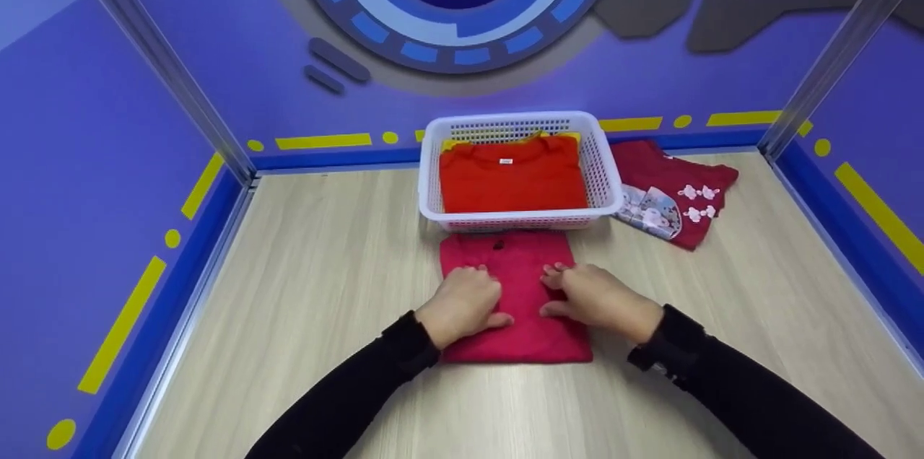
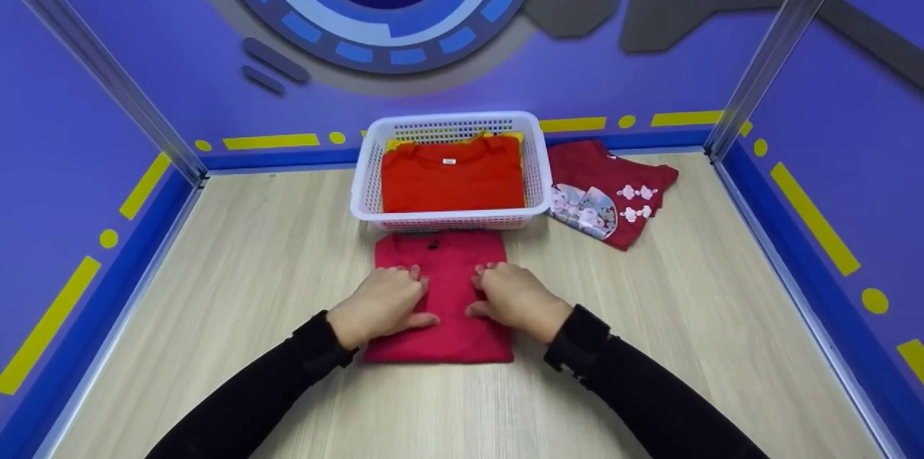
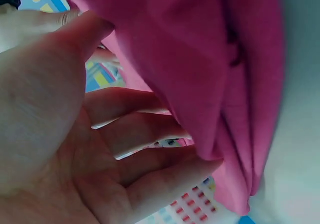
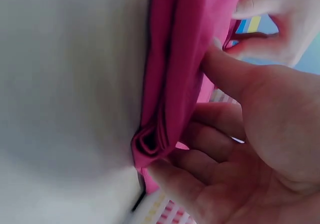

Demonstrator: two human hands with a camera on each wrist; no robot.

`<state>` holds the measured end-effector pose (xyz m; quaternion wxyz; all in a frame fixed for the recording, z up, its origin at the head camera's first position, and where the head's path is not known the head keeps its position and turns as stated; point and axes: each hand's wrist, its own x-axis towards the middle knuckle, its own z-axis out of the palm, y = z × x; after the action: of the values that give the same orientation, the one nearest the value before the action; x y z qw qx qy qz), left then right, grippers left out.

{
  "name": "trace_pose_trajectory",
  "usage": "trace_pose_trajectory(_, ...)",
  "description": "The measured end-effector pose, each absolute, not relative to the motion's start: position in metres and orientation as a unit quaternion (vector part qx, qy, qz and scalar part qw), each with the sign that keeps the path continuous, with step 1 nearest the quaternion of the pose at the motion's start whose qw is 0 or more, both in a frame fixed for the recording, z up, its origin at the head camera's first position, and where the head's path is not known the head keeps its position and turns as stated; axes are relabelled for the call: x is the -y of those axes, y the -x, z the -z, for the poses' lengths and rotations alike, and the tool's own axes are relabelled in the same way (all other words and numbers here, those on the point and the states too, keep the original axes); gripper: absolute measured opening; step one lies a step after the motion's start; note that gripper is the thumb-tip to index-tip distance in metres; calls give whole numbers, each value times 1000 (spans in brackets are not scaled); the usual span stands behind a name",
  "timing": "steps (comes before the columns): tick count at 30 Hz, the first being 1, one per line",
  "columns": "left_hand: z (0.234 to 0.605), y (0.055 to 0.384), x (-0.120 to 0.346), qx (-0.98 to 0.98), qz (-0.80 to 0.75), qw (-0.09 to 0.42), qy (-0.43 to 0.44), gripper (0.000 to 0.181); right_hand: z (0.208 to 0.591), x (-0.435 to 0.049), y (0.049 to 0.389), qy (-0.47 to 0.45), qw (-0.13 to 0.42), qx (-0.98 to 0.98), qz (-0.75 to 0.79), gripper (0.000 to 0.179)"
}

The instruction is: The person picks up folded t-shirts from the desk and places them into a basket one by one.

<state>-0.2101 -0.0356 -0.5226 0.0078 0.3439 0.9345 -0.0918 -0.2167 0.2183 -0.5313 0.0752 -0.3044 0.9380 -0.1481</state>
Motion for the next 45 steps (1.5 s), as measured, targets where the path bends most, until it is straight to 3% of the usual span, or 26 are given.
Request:
trace_pose_trajectory(4, 524, 209, 23, -931, 94, -12, -353, 66, 528, -235, 217, 291, 83, -941, 151, 59)
trace_pose_trajectory(9, 518, 222, 34, -943, -26, -11, -331, 55, 526, -248, 222, 282, 72, -940, 180, 48)
trace_pose_trajectory(17, 518, 251, 68, -962, -113, -134, -207, 32, 526, -259, 247, 207, -102, -943, 239, 22)
trace_pose_trajectory(26, 540, 260, 71, -967, -107, -100, -209, 27, 547, -245, 255, 228, -91, -954, 174, 3)
trace_pose_trajectory(29, 537, 261, 73, -967, -109, -88, -212, 27, 546, -244, 254, 220, -92, -956, 170, 10)
trace_pose_trajectory(33, 536, 268, 77, -965, -151, -65, -205, 24, 544, -242, 254, 203, -102, -957, 181, 2)
trace_pose_trajectory(41, 639, 330, 88, -952, -134, -94, -258, 17, 553, -235, 258, 220, -105, -954, 174, 14)
trace_pose_trajectory(45, 642, 339, 82, -950, -125, -70, -276, 13, 559, -236, 265, 242, -119, -940, 209, 18)
